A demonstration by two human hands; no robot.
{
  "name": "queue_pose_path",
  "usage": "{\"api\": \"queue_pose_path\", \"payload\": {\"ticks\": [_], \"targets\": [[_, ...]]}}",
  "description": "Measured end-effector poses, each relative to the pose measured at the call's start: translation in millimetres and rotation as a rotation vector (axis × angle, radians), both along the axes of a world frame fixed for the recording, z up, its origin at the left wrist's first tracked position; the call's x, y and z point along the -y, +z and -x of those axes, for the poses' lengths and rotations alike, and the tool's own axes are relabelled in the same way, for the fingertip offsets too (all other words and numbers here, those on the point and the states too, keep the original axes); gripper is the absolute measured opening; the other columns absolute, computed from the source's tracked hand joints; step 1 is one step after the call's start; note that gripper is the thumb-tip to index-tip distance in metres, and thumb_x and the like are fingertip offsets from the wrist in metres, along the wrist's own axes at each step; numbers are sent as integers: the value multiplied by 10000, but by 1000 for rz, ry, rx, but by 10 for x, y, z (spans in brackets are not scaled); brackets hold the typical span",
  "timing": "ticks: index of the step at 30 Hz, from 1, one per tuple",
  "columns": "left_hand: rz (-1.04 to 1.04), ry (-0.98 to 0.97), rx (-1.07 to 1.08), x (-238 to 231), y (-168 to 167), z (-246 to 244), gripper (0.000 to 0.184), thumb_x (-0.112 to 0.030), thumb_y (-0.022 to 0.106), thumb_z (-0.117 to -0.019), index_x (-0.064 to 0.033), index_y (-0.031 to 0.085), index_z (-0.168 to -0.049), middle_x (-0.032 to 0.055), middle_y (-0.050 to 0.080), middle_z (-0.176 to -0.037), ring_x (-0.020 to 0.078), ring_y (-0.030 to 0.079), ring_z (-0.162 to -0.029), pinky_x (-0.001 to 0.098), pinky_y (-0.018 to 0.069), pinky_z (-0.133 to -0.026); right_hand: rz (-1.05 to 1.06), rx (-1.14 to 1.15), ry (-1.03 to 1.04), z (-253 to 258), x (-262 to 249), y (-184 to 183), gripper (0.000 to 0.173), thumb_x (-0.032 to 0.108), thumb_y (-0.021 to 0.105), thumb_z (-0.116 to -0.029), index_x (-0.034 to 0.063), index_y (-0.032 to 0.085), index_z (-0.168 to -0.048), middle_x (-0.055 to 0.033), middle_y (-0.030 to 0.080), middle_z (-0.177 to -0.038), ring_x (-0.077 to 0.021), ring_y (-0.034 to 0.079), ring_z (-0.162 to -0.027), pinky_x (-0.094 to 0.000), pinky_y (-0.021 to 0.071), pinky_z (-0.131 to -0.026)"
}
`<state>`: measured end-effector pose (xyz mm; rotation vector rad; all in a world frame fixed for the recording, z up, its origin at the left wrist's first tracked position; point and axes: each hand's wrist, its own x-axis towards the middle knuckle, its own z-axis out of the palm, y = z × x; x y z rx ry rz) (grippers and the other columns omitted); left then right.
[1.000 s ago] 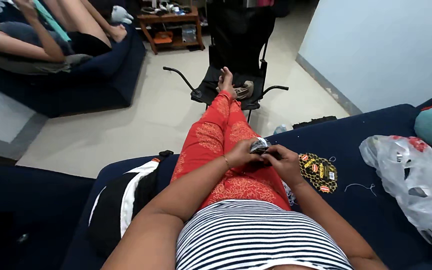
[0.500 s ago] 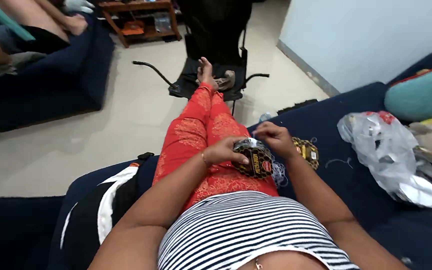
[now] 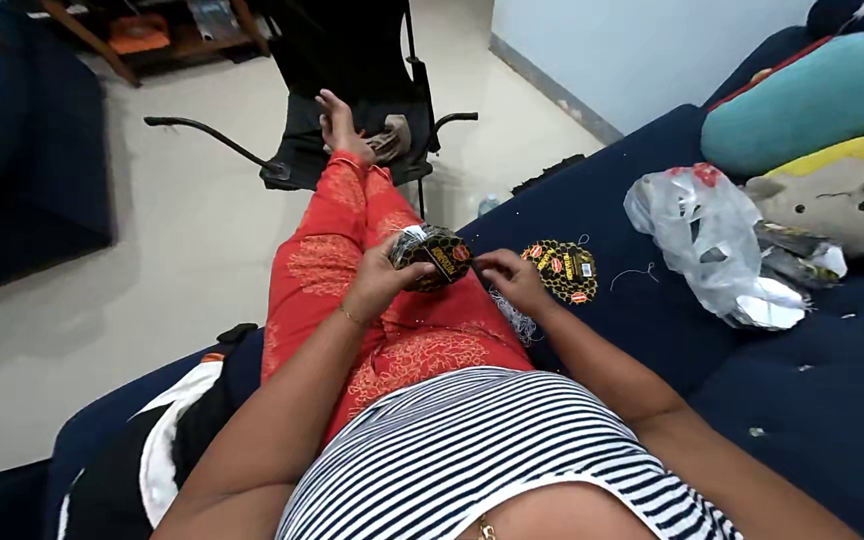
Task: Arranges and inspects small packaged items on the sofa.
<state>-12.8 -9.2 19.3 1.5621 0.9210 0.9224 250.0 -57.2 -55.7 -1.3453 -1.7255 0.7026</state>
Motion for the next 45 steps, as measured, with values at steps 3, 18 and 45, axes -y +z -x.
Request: {"api": "queue_pose_path", "payload": {"ticks": [3, 18, 45], "targets": [[-52, -102, -216, 23, -9, -1, 473, 10, 800, -832, -16, 638, -1275, 110, 725, -1124, 153, 709, -998, 385, 592, -923, 83, 451, -129, -673, -108, 28, 559, -43, 761, -820, 67, 642, -1355, -198, 584, -1417, -422, 526, -1326, -641, 453, -1057], [-13, -109, -294, -58, -105, -29, 476, -40, 818, -843, -20, 636, -1283, 129, 728, -1103, 189, 716, -978, 432, 586, -912, 482, 593, -281, -1593, 55, 337, 483, 76, 896, -746, 63, 726, -1198, -282, 663, -1194, -496, 630, -1104, -732, 475, -928], [39, -93, -245, -75, -30, -19, 552, -120, 799, -876, 44, 574, -1353, 216, 664, -1244, 257, 655, -1150, 436, 504, -1052, 180, -769, -64, 387, -136, 376, 342, -141, 650, -775, 38, 546, -1048, -39, 689, -900, -110, 688, -763, -288, 608, -662]]}}
